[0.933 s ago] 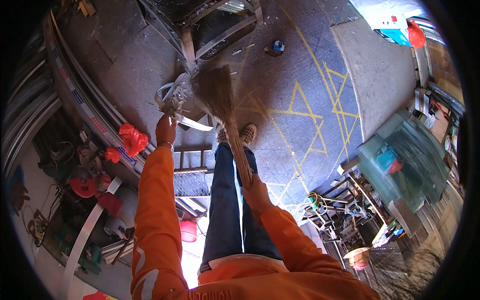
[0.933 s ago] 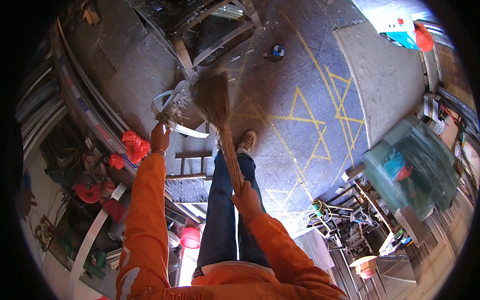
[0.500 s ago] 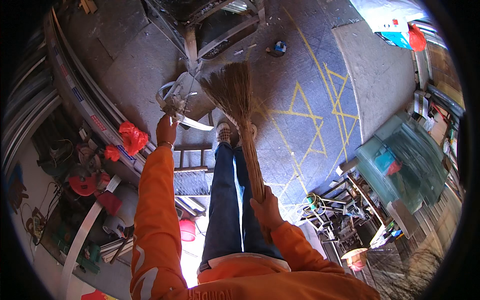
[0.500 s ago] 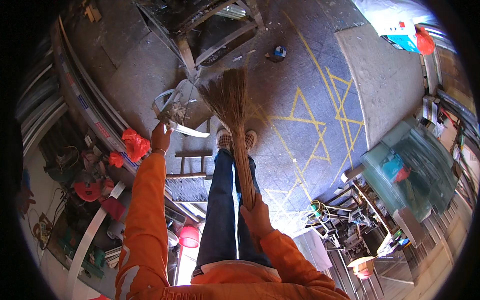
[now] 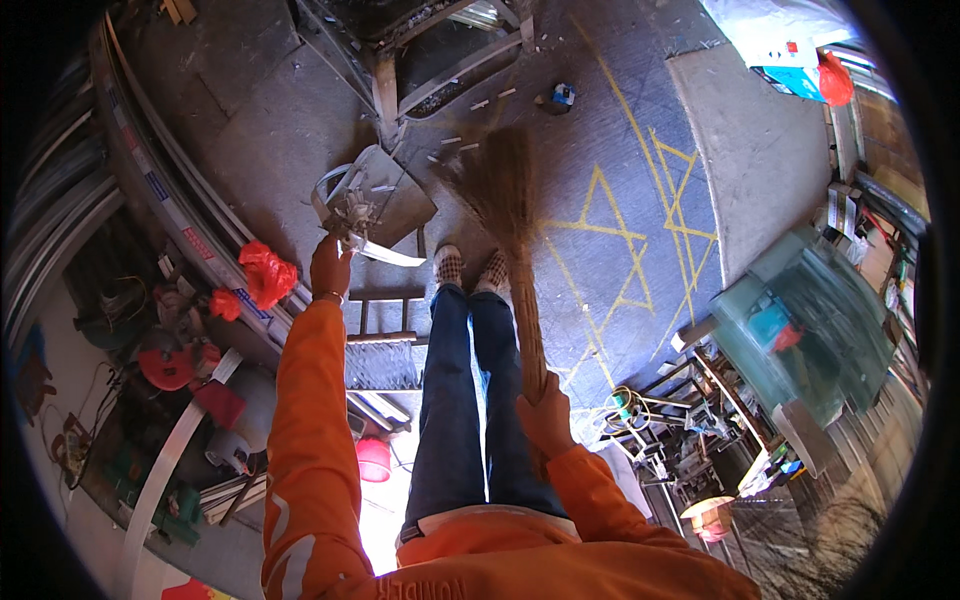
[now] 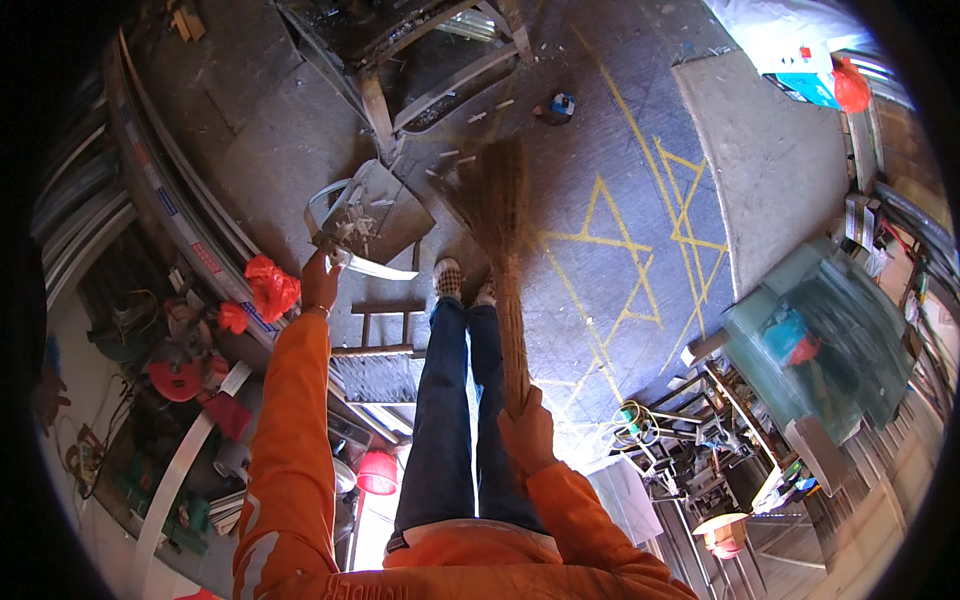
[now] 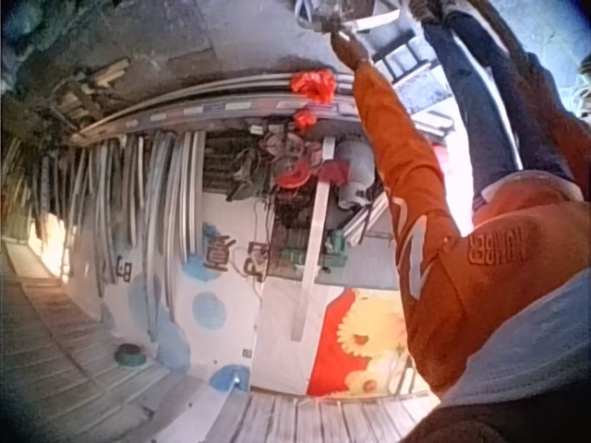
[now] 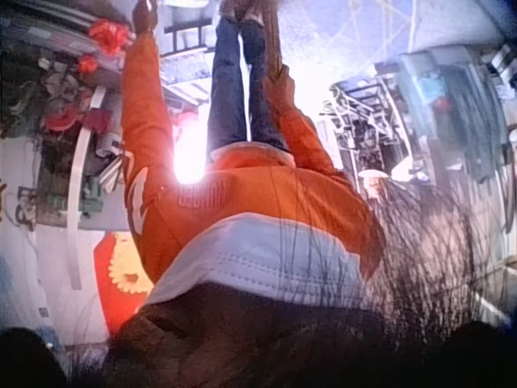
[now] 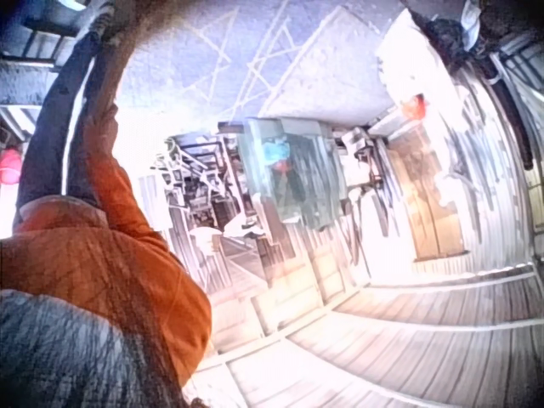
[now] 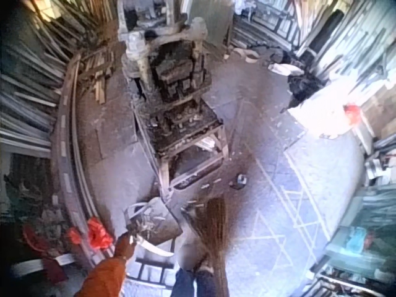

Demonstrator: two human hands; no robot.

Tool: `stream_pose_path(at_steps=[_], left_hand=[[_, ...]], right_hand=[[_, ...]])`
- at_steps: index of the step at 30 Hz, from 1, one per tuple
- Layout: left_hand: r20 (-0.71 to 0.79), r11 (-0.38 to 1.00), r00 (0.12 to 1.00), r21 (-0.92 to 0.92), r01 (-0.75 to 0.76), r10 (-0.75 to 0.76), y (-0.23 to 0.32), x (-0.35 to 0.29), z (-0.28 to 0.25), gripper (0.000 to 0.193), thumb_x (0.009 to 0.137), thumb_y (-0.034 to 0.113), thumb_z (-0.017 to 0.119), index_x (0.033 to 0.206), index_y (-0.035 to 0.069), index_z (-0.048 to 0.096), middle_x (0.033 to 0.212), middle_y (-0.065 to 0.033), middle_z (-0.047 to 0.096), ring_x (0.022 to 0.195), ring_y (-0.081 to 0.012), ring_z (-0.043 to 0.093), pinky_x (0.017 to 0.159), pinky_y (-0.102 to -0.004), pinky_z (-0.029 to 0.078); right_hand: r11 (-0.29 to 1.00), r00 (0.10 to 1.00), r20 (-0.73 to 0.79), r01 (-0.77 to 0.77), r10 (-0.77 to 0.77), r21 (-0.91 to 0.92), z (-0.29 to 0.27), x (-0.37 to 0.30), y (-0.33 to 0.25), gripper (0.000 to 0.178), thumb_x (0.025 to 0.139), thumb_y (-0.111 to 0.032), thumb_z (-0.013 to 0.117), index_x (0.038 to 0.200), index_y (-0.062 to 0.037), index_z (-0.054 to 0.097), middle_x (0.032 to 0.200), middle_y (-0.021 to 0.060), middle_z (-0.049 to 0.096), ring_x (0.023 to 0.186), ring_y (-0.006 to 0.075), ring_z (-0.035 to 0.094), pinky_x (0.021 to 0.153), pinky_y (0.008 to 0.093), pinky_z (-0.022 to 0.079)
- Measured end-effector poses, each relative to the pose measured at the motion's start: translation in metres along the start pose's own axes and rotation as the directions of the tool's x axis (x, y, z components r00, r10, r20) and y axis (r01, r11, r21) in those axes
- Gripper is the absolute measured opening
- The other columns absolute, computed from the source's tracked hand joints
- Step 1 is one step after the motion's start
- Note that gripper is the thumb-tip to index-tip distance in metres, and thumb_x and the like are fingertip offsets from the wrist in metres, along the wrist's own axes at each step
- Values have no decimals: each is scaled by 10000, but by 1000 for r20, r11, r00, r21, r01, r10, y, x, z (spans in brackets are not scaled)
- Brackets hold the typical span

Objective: The person sweeps debris from a cluttered workshop floor using a traditional straw broom and a dustpan. They gather small metal scraps and dust into the dustpan, move around the workspace to collect scattered debris, and then walk toward the doorway while holding the dustpan and broom.

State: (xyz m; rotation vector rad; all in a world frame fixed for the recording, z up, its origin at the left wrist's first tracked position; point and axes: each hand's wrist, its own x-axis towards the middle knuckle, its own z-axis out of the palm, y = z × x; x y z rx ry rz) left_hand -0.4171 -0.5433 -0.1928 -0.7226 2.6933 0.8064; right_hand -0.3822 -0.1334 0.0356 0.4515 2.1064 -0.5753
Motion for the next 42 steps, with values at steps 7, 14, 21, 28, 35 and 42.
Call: stream_pose_path(at_steps=[7,14,21,28,35,42], left_hand=[[17,999,1000,44,14,-15,1,-12,-3,318,796,104,748,1058,18,588,1026,-216,644,996,-424,602,846,-491,480],[28,1000,1000,-18,7,-7,0,-22,-11,389,786,69,747,1138,13,589,1078,-225,649,1041,-425,602,884,-474,477],[6,1000,1000,1,15,-15,-15,-54,-47,428,821,41,706,1226,6,572,1223,-231,619,1187,-418,553,1005,-446,433],[-15,997,999,-65,49,-50,-35,-97,-73,426,825,32,685,1229,-4,555,1211,-223,618,1178,-416,551,1015,-440,418],[-14,976,988,-154,152,-156,-45,-117,-92,468,777,-13,705,1224,-10,564,1167,-207,644,1100,-394,603,946,-421,456],[-20,974,982,-140,181,-185,-46,-103,-90,591,771,-26,714,1326,14,515,1265,-213,602,1189,-389,563,1010,-424,425]], right_hand=[[983,998,67,4,-17,185,-5,-9,0,506,811,-186,679,1221,16,462,863,315,666,819,496,658,719,530,527],[994,994,22,108,-107,-18,25,22,1,477,812,-184,685,1175,37,468,830,315,662,779,487,663,690,515,542],[993,1000,-10,26,-28,-115,-2,18,23,497,794,-138,620,1218,34,425,863,320,656,805,503,642,711,570,509],[979,998,-11,56,-60,-197,-23,10,48,470,805,-122,634,1198,24,422,851,307,656,780,499,644,677,568,507],[957,997,-73,10,-33,-291,-50,-6,84,477,791,-104,665,1185,14,423,832,287,660,770,482,651,666,554,519],[998,997,-76,-13,17,62,-65,-31,96,530,785,-103,720,1232,4,456,807,235,654,654,363,665,575,450,529]])
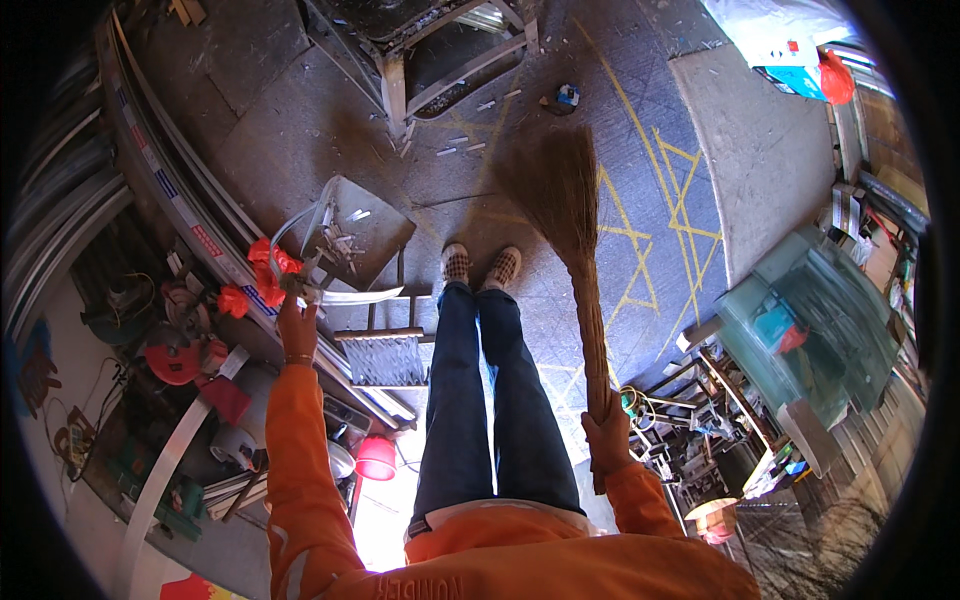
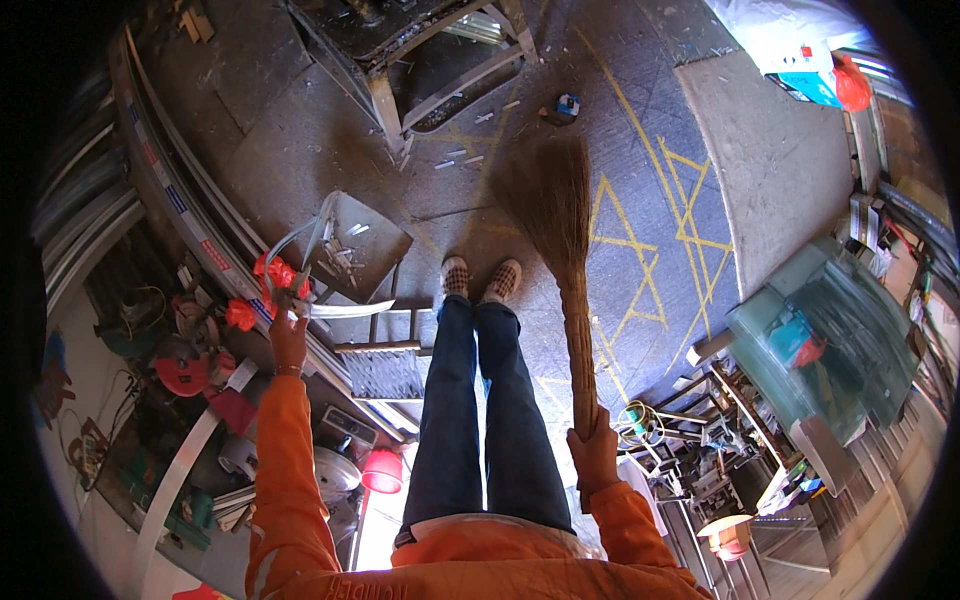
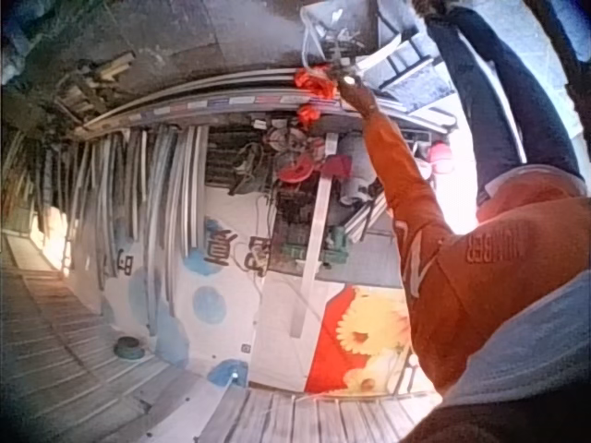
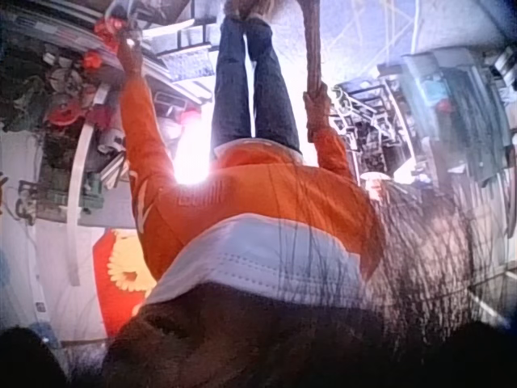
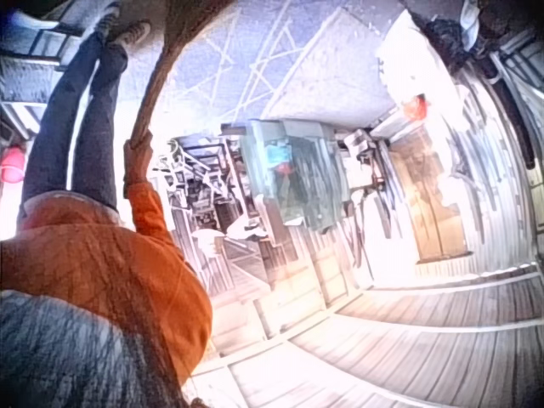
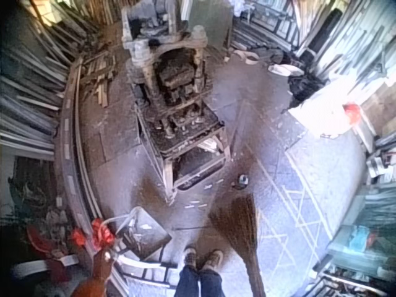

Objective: The person sweeps debris from a cluttered workshop floor using a traditional straw broom and a dustpan. They gather small metal scraps and dust into the dustpan, move around the workspace to collect scattered debris, and then walk toward the doorway while holding the dustpan and broom.

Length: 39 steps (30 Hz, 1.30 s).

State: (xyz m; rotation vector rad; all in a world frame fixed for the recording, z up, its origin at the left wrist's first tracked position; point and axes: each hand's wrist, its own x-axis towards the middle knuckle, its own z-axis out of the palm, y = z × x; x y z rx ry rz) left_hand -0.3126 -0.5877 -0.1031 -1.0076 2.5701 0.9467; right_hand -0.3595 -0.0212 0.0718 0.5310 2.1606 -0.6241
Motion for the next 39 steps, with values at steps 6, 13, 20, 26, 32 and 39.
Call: stream_pose_path(at_steps=[6,13,20,26,32,39], left_hand=[[16,995,996,37,-93,92,5,58,29,619,797,4,705,1374,36,484,1376,-218,533,1302,-393,474,1100,-424,350],[39,973,998,222,-63,56,37,118,47,532,843,119,715,1326,29,510,1219,-256,616,1156,-437,561,964,-471,452],[27,965,987,211,-158,156,43,146,62,468,825,104,715,1254,18,550,1184,-260,630,1131,-444,575,941,-474,467],[75,941,975,254,-223,211,22,146,56,438,813,87,713,1215,3,560,1146,-264,637,1095,-455,580,932,-484,470],[111,922,971,305,-238,214,26,160,55,423,817,84,707,1203,0,556,1136,-259,639,1080,-450,587,927,-478,477],[169,944,965,228,-237,201,30,161,40,432,847,138,693,1209,-31,528,1154,-292,608,1108,-469,550,962,-483,443]], right_hand=[[874,997,53,28,-61,486,53,34,-38,419,824,-60,694,1186,14,497,768,81,606,528,138,560,460,312,474],[859,988,153,-88,12,505,173,59,-106,375,820,-117,714,1105,7,503,737,118,617,545,188,620,449,335,493],[977,957,235,135,-172,167,179,40,-85,479,810,-186,719,1161,47,489,780,199,668,645,276,693,559,395,541],[946,977,200,12,-81,324,121,31,-108,408,821,-119,714,1139,21,501,742,138,645,583,210,664,486,341,518],[867,975,218,-82,-31,492,172,57,-123,383,816,-124,719,1101,17,505,770,132,642,546,194,647,467,339,506],[933,935,349,-70,-61,353,147,36,-83,435,806,-136,731,1145,28,513,793,133,655,563,199,653,507,339,521]])
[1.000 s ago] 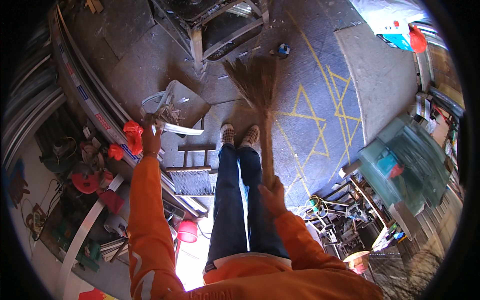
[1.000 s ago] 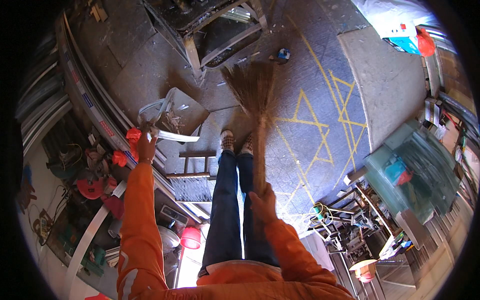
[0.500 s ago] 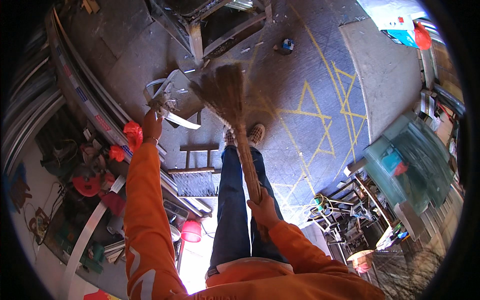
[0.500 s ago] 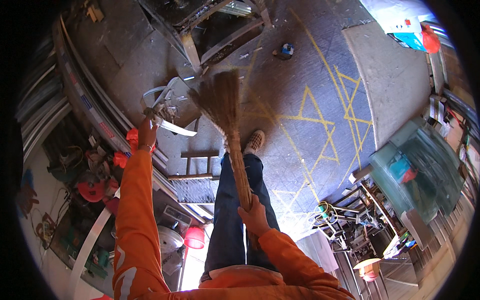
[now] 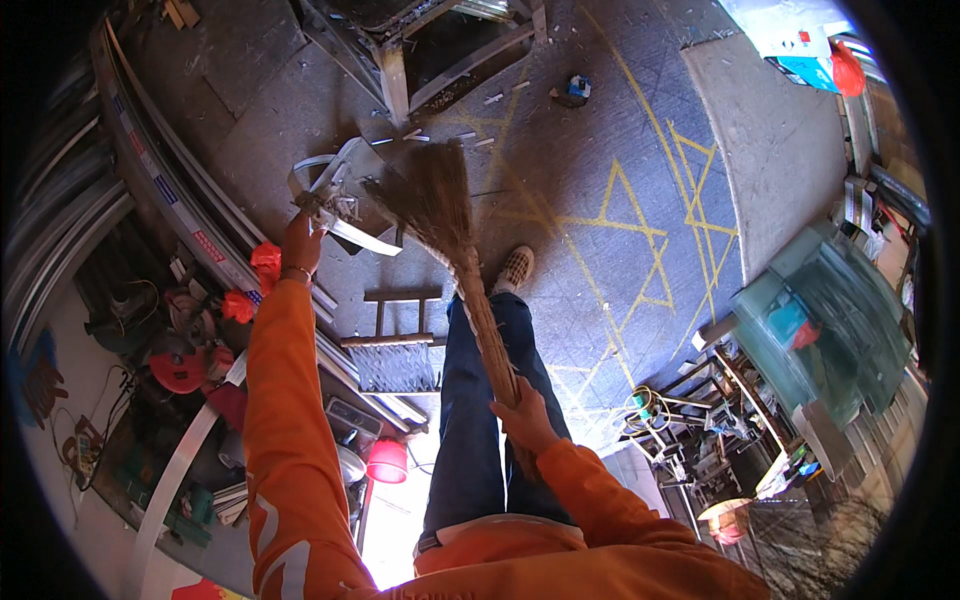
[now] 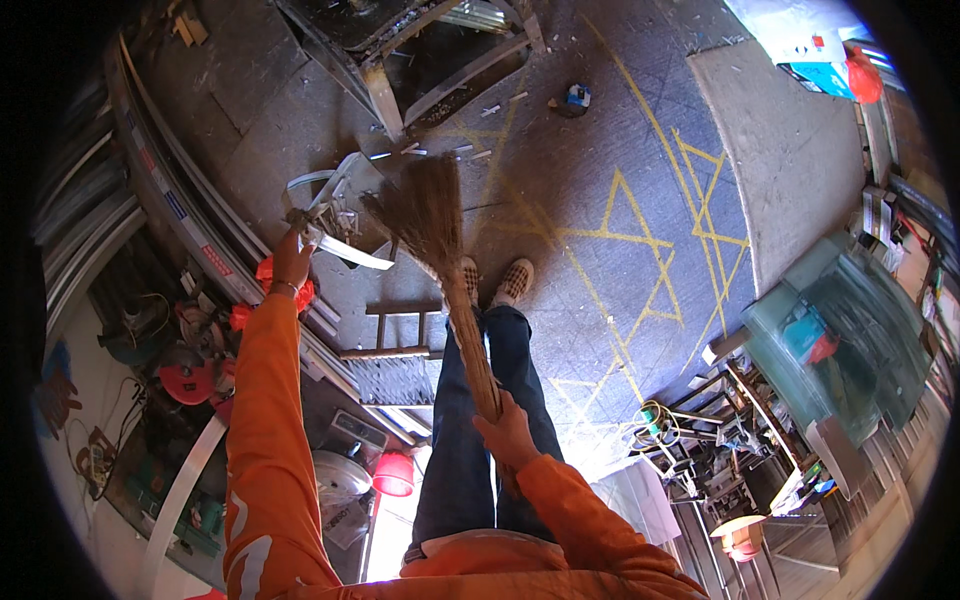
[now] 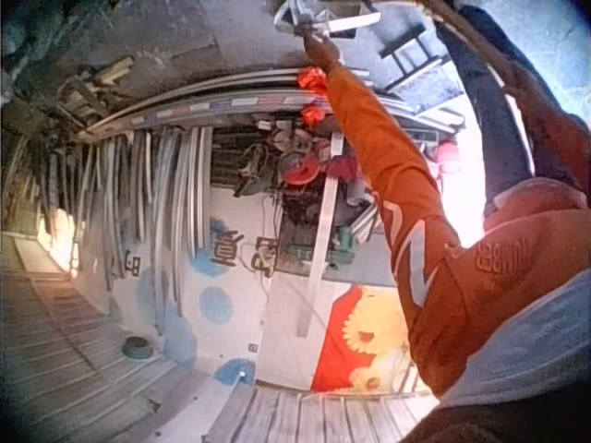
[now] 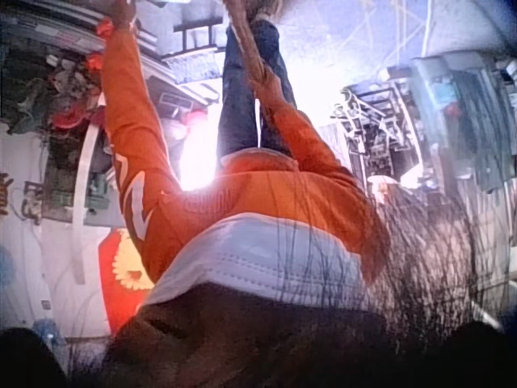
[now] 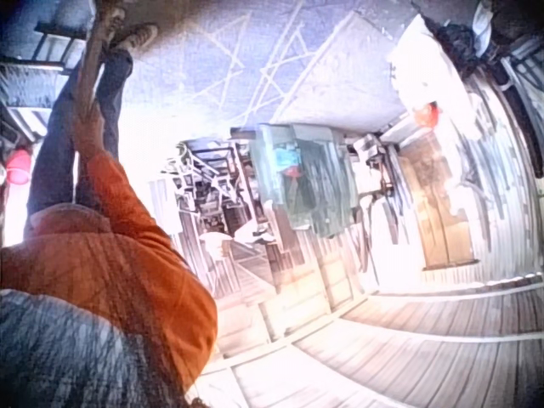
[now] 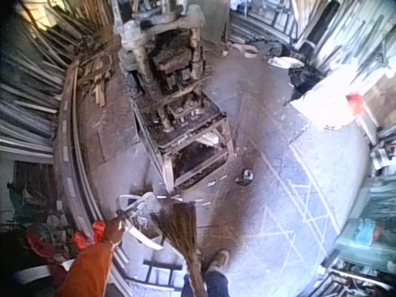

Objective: The person sweeps debris from a cluttered workshop floor using a traditional straw broom and a dustpan. They gather small metal scraps and dust into the dustpan, move around the workspace to collect scattered debris, and then walk toward the doorway while holding the dustpan and broom.

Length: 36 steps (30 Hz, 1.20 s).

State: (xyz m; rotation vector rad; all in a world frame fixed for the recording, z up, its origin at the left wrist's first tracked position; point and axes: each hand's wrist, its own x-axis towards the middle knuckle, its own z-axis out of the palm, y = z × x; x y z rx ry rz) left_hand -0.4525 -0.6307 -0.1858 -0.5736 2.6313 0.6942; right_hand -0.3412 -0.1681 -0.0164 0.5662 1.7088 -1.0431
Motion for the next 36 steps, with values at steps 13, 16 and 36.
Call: stream_pose_path(at_steps=[13,16,36], left_hand=[[-34,999,999,-33,-21,19,0,-1,2,488,859,122,677,1298,-12,510,1233,-265,602,1164,-442,544,1004,-467,424],[46,998,997,-15,62,-61,-1,11,4,504,856,131,683,1304,-15,506,1256,-263,592,1183,-432,540,1018,-455,420],[15,999,999,19,-47,47,-7,8,-11,431,823,107,696,1215,9,545,1132,-265,634,1088,-447,580,937,-483,467]], right_hand=[[993,975,-218,54,-30,103,28,45,-21,424,799,-136,707,1133,16,495,811,180,660,594,255,673,507,375,530],[970,973,-174,114,-153,-214,37,47,14,502,777,-193,731,1161,25,492,842,229,679,721,327,705,617,424,552],[1000,998,52,21,-20,-9,36,20,-15,457,803,-173,729,1162,12,514,750,174,660,571,272,673,507,367,525]])
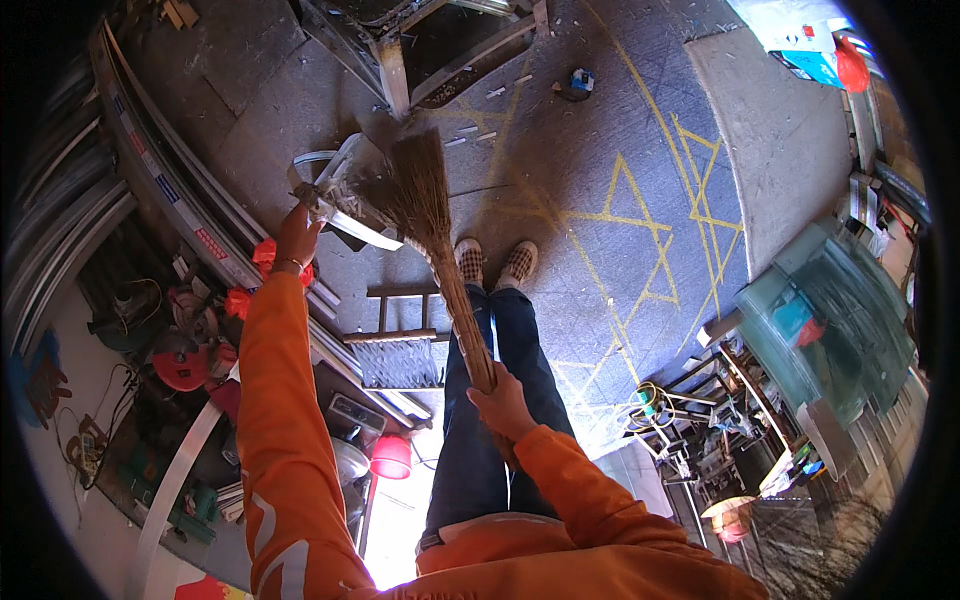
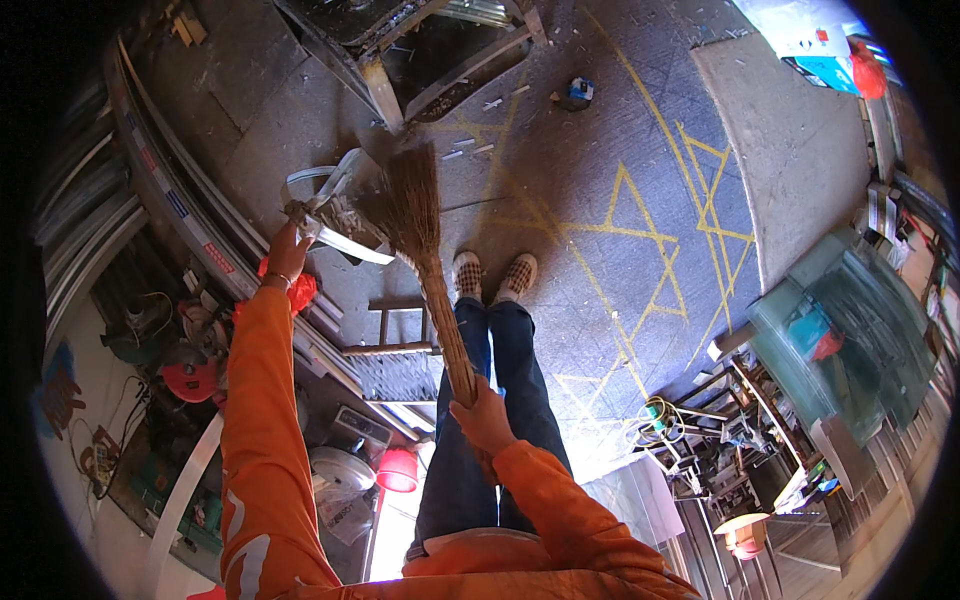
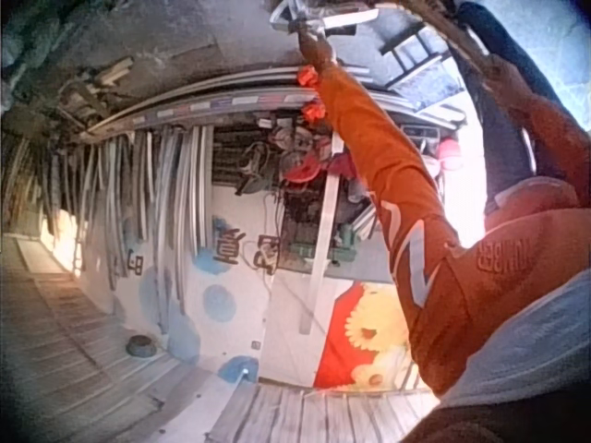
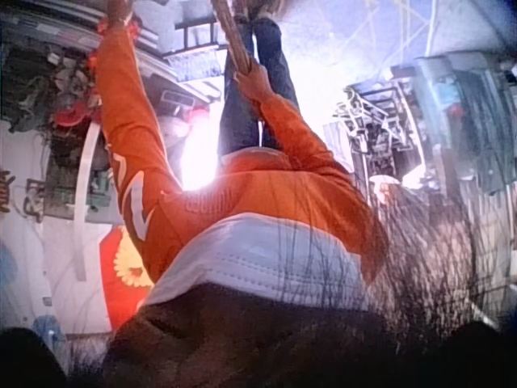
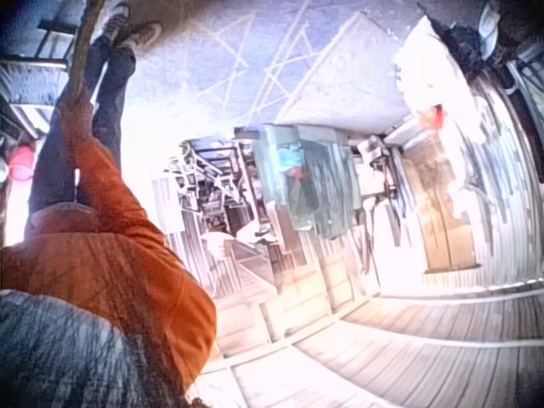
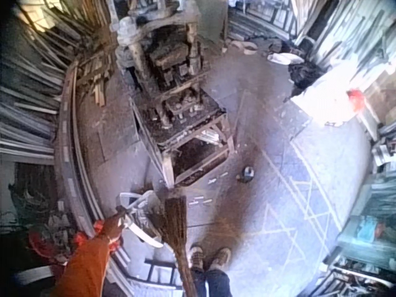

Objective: The person sweeps debris from a cluttered workshop floor using a traditional straw broom and a dustpan. They gather small metal scraps and dust into the dustpan, move around the workspace to collect scattered debris, and then walk toward the doorway while holding the dustpan and broom.

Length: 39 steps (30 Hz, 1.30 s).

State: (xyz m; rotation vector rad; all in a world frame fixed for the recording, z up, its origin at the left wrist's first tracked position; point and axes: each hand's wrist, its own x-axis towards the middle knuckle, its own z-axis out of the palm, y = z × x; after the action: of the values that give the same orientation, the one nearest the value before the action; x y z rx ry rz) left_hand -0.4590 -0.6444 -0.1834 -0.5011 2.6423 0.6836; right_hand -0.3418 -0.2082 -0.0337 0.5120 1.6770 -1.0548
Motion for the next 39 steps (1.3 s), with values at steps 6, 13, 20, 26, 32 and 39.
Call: stream_pose_path(at_steps=[6,13,20,26,32,39], left_hand=[[-11,999,999,-4,-35,35,-10,-14,2,399,825,88,692,1184,-8,549,1121,-256,634,1081,-438,583,929,-483,466],[-20,997,997,-8,-72,71,33,-37,23,413,809,82,718,1166,-11,533,1092,-248,628,1050,-437,582,900,-494,472],[-33,1000,999,1,5,-5,87,-43,61,362,824,128,722,1129,32,553,1064,-206,626,1029,-408,595,865,-488,491],[0,997,999,56,-46,46,118,-44,84,273,843,148,688,1038,12,553,1028,-206,621,996,-408,595,829,-504,509],[17,997,998,38,61,-62,122,-44,90,263,856,154,665,1051,15,557,1019,-216,630,994,-414,606,844,-512,508],[28,997,997,48,67,-68,118,-43,90,284,870,168,667,1085,15,561,1062,-207,630,1018,-406,602,856,-502,506]], right_hand=[[996,997,-77,-18,25,91,-36,-33,3,568,806,-132,737,1296,12,487,764,129,644,553,186,633,499,343,510],[960,941,-315,-33,124,278,-90,-34,6,321,836,-82,688,1105,2,534,687,78,593,491,141,577,424,304,462],[998,890,-453,-66,49,-22,-92,3,40,430,790,-141,702,1148,22,528,826,232,672,690,357,691,608,416,557],[993,968,-240,-91,71,-73,-93,-25,44,483,800,-114,704,1225,21,519,775,139,653,583,206,645,516,345,523],[988,964,-234,-105,129,111,-135,-62,16,452,821,-95,698,1226,22,535,752,97,625,567,146,602,492,311,490],[984,869,-490,135,-60,119,-168,19,-17,386,810,-53,677,1154,28,520,736,91,597,502,161,580,437,312,491]])
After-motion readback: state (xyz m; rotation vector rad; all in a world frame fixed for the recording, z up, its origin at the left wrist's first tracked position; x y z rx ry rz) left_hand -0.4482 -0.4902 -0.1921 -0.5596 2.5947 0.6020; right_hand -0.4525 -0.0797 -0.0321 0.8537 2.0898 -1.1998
